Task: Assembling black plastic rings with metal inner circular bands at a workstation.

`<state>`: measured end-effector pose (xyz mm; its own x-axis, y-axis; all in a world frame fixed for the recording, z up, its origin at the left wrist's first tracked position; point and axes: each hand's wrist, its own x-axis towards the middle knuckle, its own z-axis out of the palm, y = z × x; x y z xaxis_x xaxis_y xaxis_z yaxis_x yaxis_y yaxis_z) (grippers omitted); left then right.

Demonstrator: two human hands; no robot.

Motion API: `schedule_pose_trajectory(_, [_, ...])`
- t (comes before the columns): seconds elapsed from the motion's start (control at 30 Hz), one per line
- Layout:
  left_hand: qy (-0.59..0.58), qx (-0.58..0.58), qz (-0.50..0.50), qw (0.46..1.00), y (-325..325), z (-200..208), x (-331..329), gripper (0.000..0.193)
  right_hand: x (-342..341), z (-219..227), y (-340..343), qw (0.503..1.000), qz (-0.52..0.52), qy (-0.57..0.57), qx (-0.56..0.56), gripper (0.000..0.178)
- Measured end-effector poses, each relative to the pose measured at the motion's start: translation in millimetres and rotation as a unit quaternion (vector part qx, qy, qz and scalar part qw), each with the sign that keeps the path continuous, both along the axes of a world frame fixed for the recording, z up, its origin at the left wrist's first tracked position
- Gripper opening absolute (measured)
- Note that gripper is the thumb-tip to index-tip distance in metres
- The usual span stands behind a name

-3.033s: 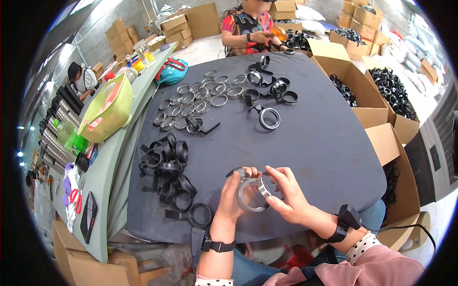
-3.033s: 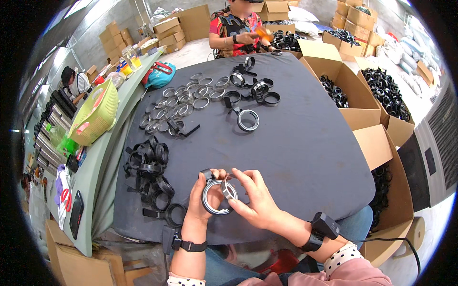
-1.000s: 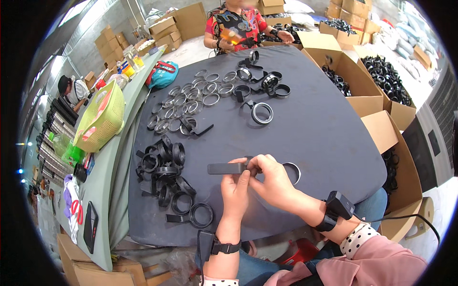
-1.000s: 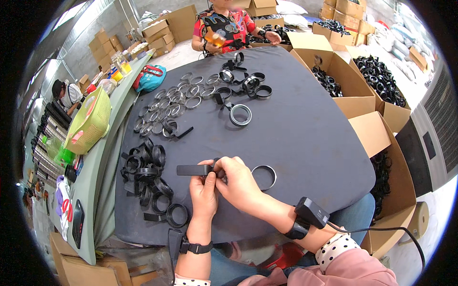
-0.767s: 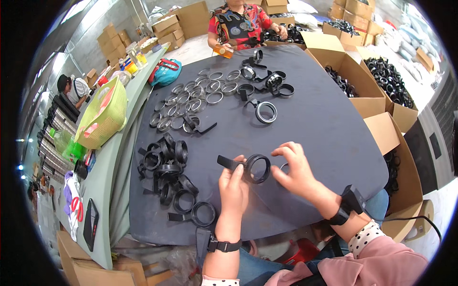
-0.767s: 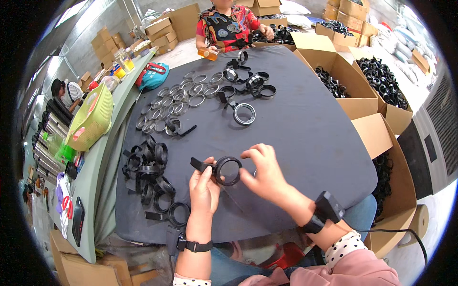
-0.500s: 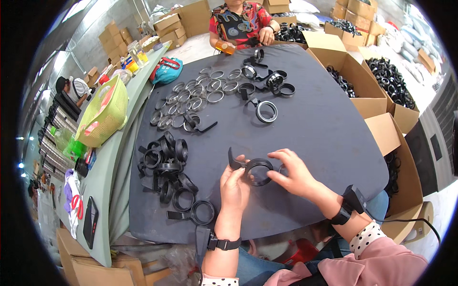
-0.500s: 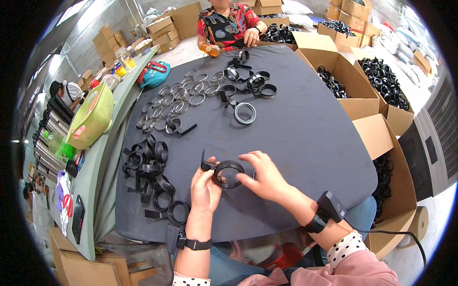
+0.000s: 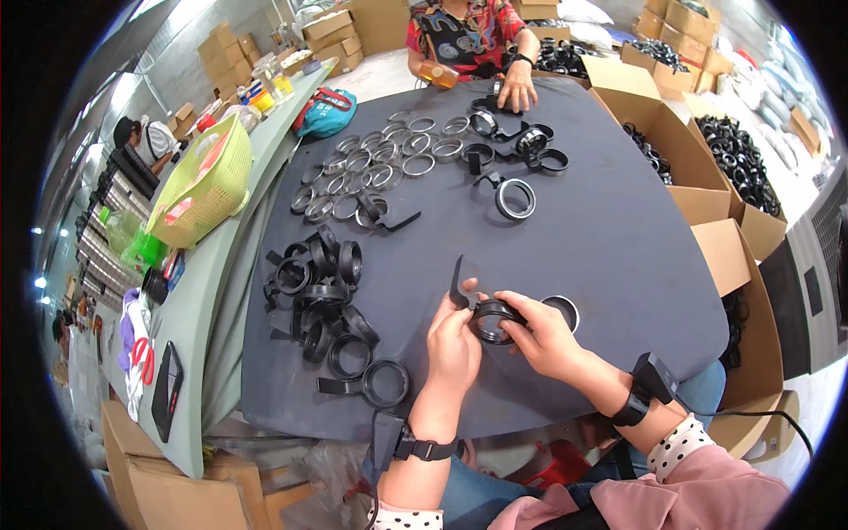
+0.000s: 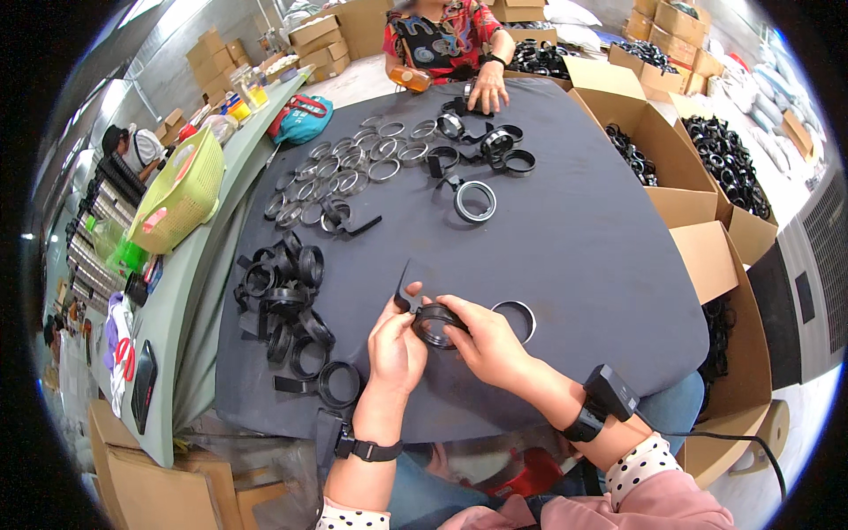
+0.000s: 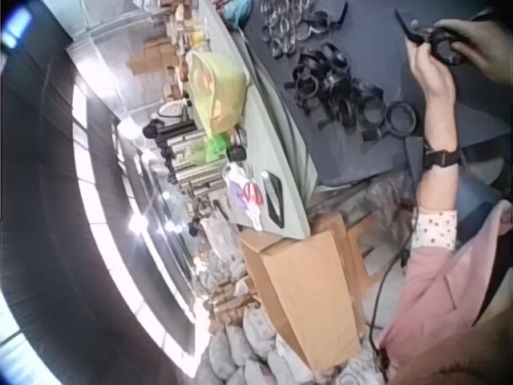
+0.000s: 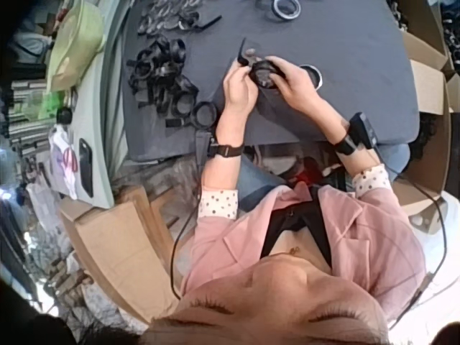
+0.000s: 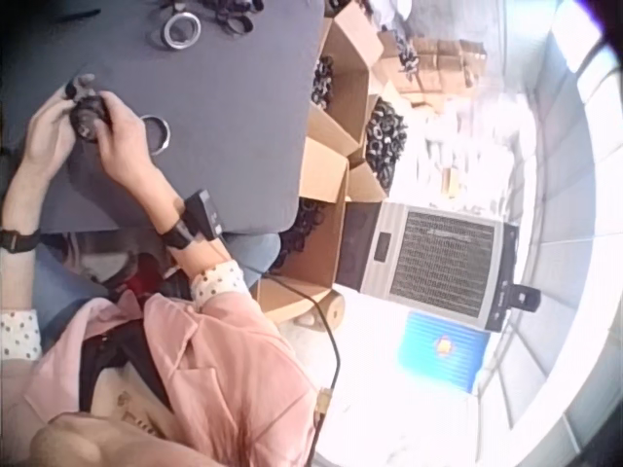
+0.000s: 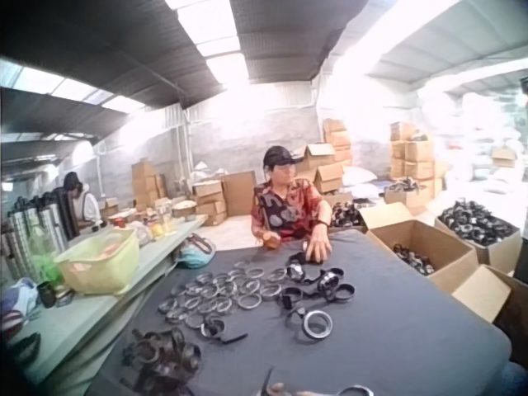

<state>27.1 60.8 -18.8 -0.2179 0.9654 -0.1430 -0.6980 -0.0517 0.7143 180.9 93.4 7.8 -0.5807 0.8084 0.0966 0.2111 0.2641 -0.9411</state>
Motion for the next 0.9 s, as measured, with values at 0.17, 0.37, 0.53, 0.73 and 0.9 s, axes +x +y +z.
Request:
schedule_pose_trajectory(0.17, [-0.094,-0.011,-0.021,0.995,2,-7,-1,0.042,2,-17,-4,0.986,-0.006,-0.011,0.164,0.04])
schedule_pose_trajectory(0.37, [-0.107,0.014,0.017,0.994,0,-15,-3,0.038,0,-20,-8,0.979,-0.013,0.004,0.206,0.042])
schedule_pose_trajectory(0.53, [-0.092,-0.015,0.026,0.995,-2,-5,4,0.038,2,-28,-6,0.977,-0.039,-0.008,0.212,0.043])
schedule_pose_trajectory(0.73, [-0.12,0.015,-0.015,0.993,-7,-3,9,0.039,-2,-22,-13,0.987,-0.07,0.02,0.141,0.041])
schedule_pose_trajectory(0.9, [-0.122,0.046,-0.045,0.99,-11,0,13,0.037,1,-25,-9,0.965,-0.091,0.031,0.245,0.039])
